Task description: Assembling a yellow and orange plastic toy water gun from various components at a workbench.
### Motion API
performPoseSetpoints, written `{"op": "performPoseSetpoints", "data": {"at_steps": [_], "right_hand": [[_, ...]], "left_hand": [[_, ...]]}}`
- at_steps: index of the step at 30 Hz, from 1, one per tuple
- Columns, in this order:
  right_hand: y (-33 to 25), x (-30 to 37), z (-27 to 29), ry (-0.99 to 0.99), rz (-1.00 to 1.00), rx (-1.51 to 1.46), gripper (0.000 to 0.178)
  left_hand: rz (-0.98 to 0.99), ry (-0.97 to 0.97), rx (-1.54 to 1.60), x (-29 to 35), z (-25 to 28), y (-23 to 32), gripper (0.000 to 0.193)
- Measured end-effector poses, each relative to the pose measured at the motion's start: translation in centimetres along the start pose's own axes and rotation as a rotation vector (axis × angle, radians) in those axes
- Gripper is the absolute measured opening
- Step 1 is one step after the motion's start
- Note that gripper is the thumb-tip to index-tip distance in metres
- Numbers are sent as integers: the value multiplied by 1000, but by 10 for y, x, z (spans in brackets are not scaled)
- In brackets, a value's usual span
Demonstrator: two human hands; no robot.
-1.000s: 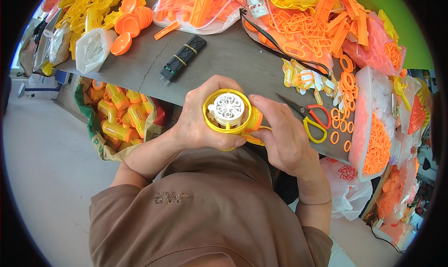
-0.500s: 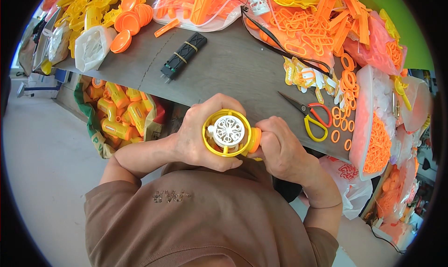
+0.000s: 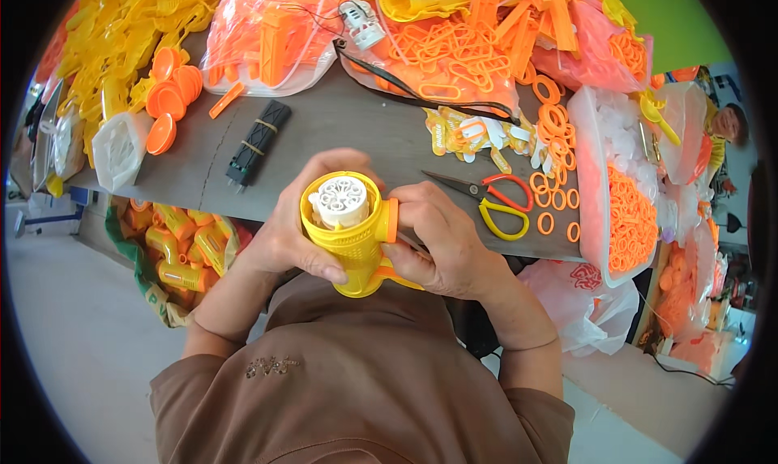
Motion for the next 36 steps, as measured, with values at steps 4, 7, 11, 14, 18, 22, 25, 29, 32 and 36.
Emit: {"op": "performPoseSetpoints", "data": {"at_steps": [4, 7, 11, 14, 18, 22, 25, 29, 32, 36], "right_hand": [[19, 8, 12, -131, -198, -114, 22], [76, 19, 76, 294, -512, -77, 13], [149, 50, 167, 359, -546, 943, 18], [185, 69, 176, 222, -576, 1158, 21], [194, 75, 179, 179, -476, 1130, 17], [168, 56, 180, 295, -375, 1021, 17], [168, 52, 182, 222, -557, 1045, 20], [184, 61, 166, 147, -546, 1121, 24], [179, 60, 163, 133, -565, 1114, 21], [176, 62, 174, 178, -517, 1004, 18]], "left_hand": [[155, 62, 130, 8, 13, -31, 87], [141, 144, 161, 11, 13, -31, 83], [147, 153, 208, 11, 13, -23, 78], [128, 139, 146, 11, 9, -18, 78], [122, 112, 56, 6, 0, -15, 74], [115, 56, -54, 3, -3, -16, 69], [130, 39, -98, -2, -7, -19, 67], [108, 45, -167, 1, -5, -20, 68], [125, 57, -133, 4, -2, -22, 68], [131, 54, -93, -1, -4, -20, 69]]}}
Point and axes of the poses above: each hand's wrist, its own x-axis away from the middle knuckle, its own z-axis out of the back of the hand, y = z × x, the point moved 3 cm from there along -x, towards the middle knuckle
